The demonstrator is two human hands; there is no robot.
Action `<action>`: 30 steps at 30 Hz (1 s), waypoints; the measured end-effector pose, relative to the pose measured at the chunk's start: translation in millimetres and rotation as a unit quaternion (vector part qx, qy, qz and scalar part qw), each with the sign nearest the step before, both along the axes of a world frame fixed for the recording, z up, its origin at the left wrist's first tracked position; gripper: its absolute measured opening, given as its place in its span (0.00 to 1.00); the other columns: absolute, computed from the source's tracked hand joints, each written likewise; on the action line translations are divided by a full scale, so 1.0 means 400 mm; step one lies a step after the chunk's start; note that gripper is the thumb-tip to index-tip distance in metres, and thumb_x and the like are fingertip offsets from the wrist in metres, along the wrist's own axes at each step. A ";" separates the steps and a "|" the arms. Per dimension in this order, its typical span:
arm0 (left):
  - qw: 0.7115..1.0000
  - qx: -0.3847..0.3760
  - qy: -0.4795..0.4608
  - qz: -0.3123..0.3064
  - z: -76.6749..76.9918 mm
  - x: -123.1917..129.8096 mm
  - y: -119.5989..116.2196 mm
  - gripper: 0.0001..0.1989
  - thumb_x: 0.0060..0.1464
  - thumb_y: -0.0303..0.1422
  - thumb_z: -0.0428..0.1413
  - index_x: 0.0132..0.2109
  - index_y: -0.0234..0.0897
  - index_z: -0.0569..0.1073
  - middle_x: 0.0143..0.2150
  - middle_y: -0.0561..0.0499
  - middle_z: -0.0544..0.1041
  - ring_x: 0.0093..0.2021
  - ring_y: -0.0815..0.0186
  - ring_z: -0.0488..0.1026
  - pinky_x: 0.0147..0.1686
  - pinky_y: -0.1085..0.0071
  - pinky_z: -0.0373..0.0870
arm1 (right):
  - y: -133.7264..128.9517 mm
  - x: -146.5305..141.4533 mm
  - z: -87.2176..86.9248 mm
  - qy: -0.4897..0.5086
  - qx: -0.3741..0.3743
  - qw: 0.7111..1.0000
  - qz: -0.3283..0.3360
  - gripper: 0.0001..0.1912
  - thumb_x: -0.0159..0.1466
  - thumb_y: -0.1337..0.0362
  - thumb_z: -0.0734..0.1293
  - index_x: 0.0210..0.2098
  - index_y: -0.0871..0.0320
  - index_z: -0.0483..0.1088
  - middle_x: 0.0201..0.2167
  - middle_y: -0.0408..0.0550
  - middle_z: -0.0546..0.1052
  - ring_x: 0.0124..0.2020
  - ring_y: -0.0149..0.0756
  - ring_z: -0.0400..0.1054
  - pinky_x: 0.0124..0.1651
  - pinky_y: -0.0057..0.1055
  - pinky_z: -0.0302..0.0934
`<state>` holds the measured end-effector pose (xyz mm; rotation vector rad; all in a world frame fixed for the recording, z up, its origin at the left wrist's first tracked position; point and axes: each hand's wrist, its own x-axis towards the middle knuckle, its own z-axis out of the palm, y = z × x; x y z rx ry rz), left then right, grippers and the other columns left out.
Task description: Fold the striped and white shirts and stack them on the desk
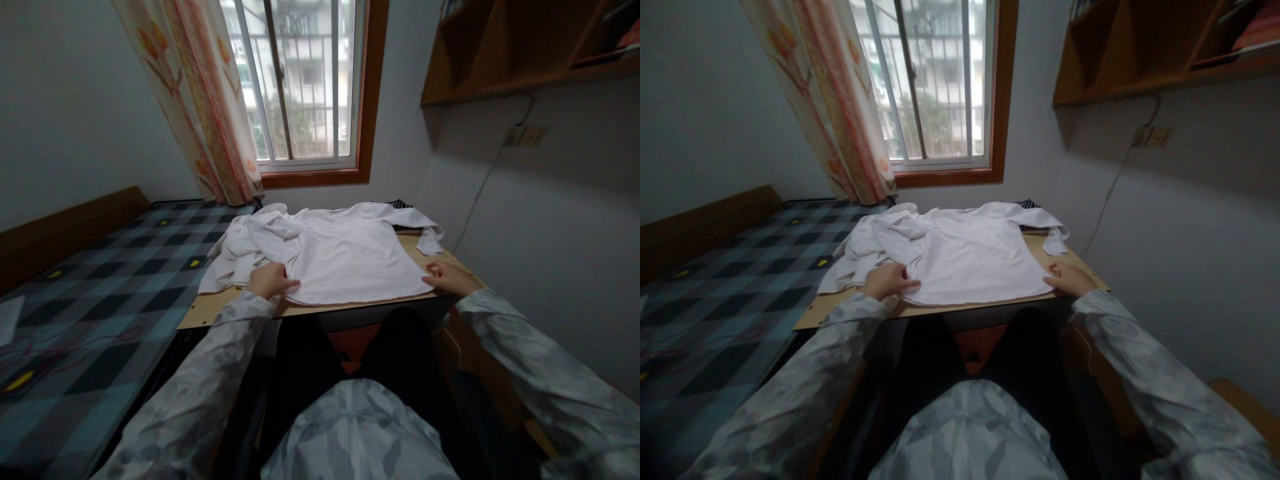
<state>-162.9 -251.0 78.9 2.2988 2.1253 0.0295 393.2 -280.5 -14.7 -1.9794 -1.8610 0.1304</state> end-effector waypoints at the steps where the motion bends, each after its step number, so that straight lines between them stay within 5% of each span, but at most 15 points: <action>1: 1.000 0.026 0.010 -0.008 0.016 0.015 0.008 0.24 0.56 0.57 0.63 0.40 0.40 0.80 0.43 0.41 0.84 0.46 0.49 0.80 0.44 0.64 0.69 | 0.007 -0.012 0.015 -0.043 -0.002 0.999 -0.008 0.28 0.63 0.47 0.73 0.55 0.60 0.78 0.36 0.54 0.83 0.39 0.51 0.78 0.46 0.40 0.69; 3: 0.995 0.081 0.008 -0.051 0.037 0.058 0.036 0.21 0.60 0.53 0.62 0.45 0.39 0.79 0.46 0.41 0.84 0.48 0.49 0.81 0.47 0.62 0.71 | 0.034 -0.060 0.046 -0.096 0.021 0.995 -0.007 0.30 0.68 0.47 0.69 0.60 0.63 0.75 0.42 0.60 0.83 0.46 0.55 0.78 0.53 0.45 0.69; 6: 0.973 0.143 -0.020 -0.181 0.032 0.147 0.101 0.20 0.64 0.47 0.61 0.53 0.37 0.77 0.55 0.40 0.82 0.54 0.51 0.79 0.55 0.60 0.71 | 0.100 -0.178 0.079 -0.123 0.084 0.985 0.085 0.28 0.70 0.48 0.67 0.60 0.63 0.75 0.57 0.66 0.79 0.60 0.60 0.72 0.65 0.49 0.63; 10: 0.935 0.181 -0.053 -0.301 -0.032 0.258 0.197 0.27 0.68 0.46 0.57 0.66 0.34 0.71 0.71 0.36 0.72 0.69 0.49 0.69 0.71 0.55 0.61 | 0.204 -0.354 0.084 -0.083 0.088 0.970 0.212 0.33 0.73 0.49 0.65 0.69 0.64 0.67 0.73 0.65 0.67 0.74 0.57 0.60 0.77 0.50 0.51; 15: 0.933 0.167 -0.044 -0.316 -0.134 0.275 0.274 0.35 0.70 0.50 0.53 0.74 0.32 0.65 0.79 0.35 0.60 0.79 0.48 0.56 0.79 0.50 0.45 | 0.297 -0.467 0.070 -0.075 0.049 0.957 0.274 0.36 0.77 0.46 0.59 0.77 0.61 0.58 0.80 0.60 0.54 0.81 0.52 0.48 0.80 0.53 0.42; 22: 0.958 0.049 -0.073 -0.274 -0.208 0.203 0.305 0.41 0.71 0.59 0.47 0.78 0.38 0.60 0.82 0.39 0.55 0.81 0.46 0.53 0.77 0.45 0.51 | 0.346 -0.395 -0.010 -0.078 -0.014 0.957 0.281 0.37 0.78 0.44 0.57 0.79 0.55 0.55 0.81 0.56 0.54 0.81 0.50 0.47 0.80 0.54 0.44; 30: 0.963 0.095 -0.079 -0.240 -0.226 0.138 0.267 0.37 0.73 0.56 0.46 0.78 0.41 0.60 0.81 0.43 0.56 0.81 0.47 0.53 0.77 0.45 0.52 | 0.322 -0.227 -0.067 -0.087 0.004 0.973 0.214 0.36 0.79 0.44 0.54 0.81 0.51 0.53 0.80 0.51 0.55 0.81 0.48 0.49 0.80 0.54 0.48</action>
